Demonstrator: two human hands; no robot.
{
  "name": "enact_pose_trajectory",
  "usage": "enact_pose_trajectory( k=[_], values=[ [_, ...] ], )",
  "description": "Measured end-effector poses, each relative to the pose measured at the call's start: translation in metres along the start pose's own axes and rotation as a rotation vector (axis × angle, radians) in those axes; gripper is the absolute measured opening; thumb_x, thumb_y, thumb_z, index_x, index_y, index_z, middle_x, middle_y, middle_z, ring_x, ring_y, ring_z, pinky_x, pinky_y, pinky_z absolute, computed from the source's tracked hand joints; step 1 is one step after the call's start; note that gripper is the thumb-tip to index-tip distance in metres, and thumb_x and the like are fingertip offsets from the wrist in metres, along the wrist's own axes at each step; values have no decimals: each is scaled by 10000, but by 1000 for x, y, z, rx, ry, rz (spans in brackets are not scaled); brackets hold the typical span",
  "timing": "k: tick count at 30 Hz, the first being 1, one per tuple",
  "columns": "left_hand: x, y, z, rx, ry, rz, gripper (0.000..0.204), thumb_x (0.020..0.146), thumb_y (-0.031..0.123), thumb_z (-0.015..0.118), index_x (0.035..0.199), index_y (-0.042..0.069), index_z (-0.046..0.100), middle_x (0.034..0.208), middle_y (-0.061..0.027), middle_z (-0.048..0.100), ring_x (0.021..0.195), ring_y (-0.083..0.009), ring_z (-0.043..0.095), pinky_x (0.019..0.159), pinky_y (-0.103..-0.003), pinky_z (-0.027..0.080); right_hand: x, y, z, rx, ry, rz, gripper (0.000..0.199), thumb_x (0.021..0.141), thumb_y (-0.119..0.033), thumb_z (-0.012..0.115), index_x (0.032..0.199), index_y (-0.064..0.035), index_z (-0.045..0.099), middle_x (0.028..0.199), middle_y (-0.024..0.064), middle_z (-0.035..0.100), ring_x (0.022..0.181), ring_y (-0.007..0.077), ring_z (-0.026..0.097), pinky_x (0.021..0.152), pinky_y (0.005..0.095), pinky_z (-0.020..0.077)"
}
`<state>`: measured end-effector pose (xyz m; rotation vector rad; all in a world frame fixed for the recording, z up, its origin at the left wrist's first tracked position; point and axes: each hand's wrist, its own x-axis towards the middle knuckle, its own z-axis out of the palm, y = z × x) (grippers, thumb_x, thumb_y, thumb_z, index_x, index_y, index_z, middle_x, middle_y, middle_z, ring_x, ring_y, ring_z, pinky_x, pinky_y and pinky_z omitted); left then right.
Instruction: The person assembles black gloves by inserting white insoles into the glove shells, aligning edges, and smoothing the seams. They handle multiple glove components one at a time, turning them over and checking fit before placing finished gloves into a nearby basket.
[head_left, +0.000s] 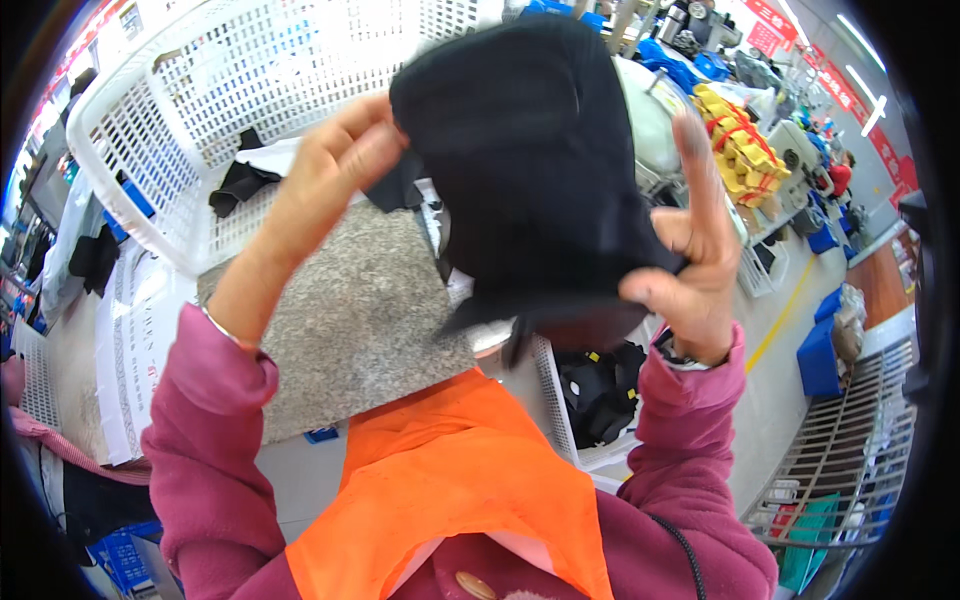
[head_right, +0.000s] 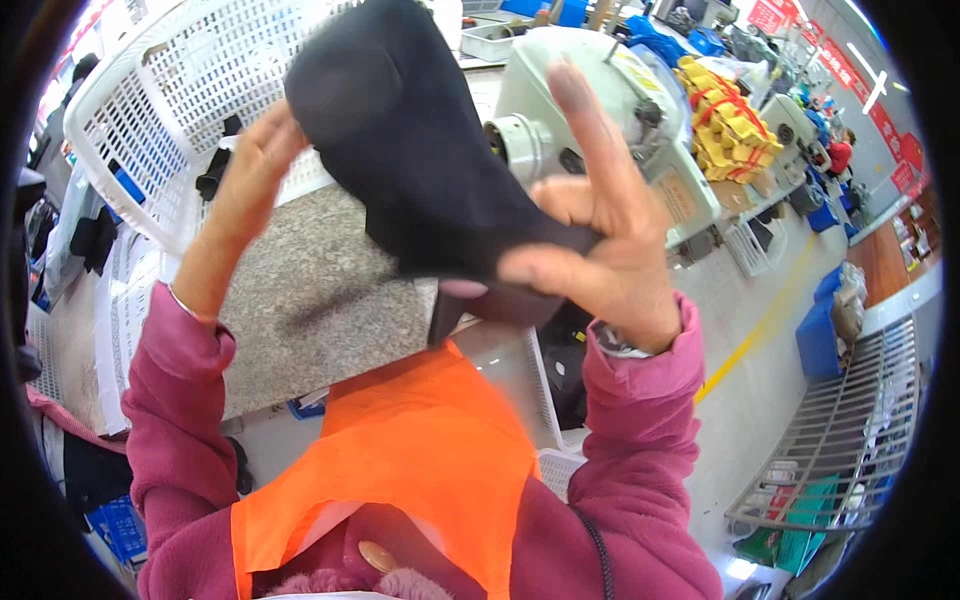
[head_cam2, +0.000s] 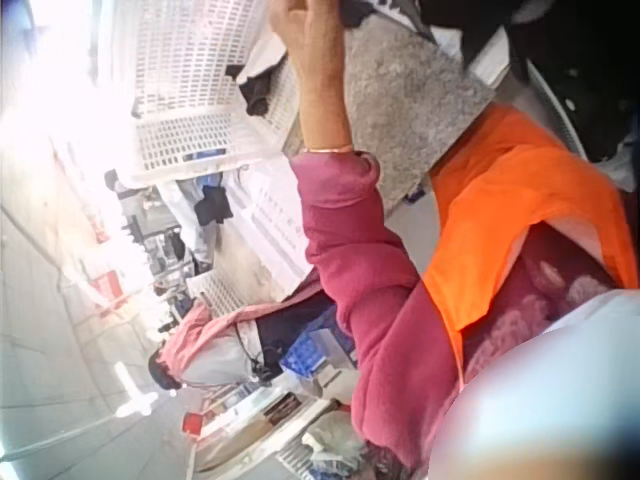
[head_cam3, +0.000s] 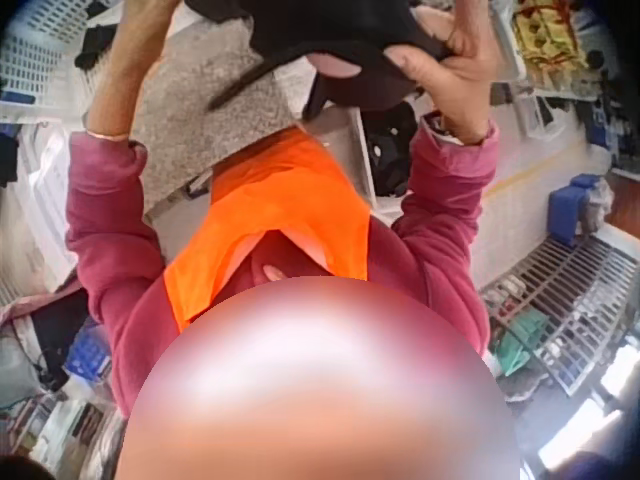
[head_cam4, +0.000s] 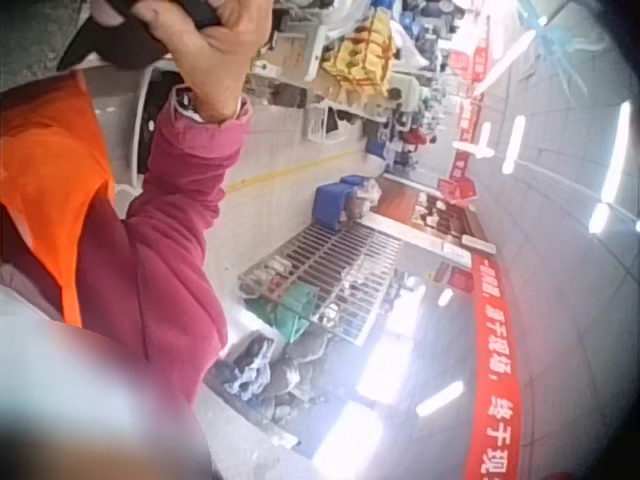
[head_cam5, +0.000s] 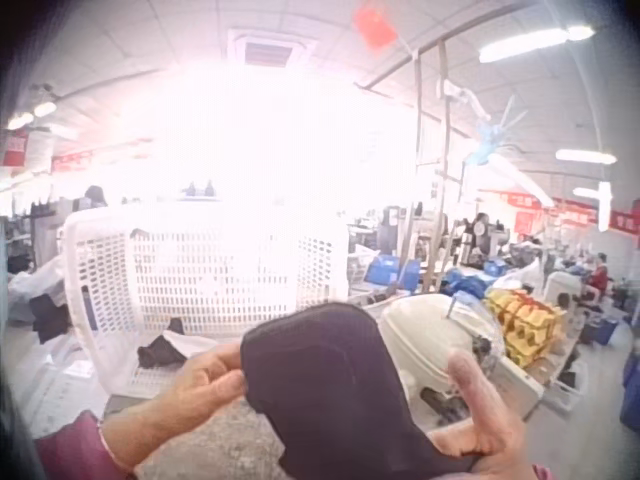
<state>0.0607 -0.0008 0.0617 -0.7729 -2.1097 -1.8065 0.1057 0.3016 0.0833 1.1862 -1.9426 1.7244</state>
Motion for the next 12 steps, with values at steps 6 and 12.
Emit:
enact_pose_trajectory(
  k=[6,12],
  values=[
    [-56,9,103,-616,-208,-300,431,966,334,542,1213,-17,584,1107,-41,636,1019,-94,567,895,-260,453,-104,15,-17,282,199,226,995,772,-23,692,1494,8,9,787,33,599,627,66,560,624,192,422],
    [-67,16,145,-673,-292,-638,380,975,320,520,1153,0,622,1061,-33,665,970,-108,606,879,-274,463,-177,8,-24,195,407,463,971,762,87,617,1516,-86,30,613,-17,557,556,35,515,597,172,433]
  ],
)
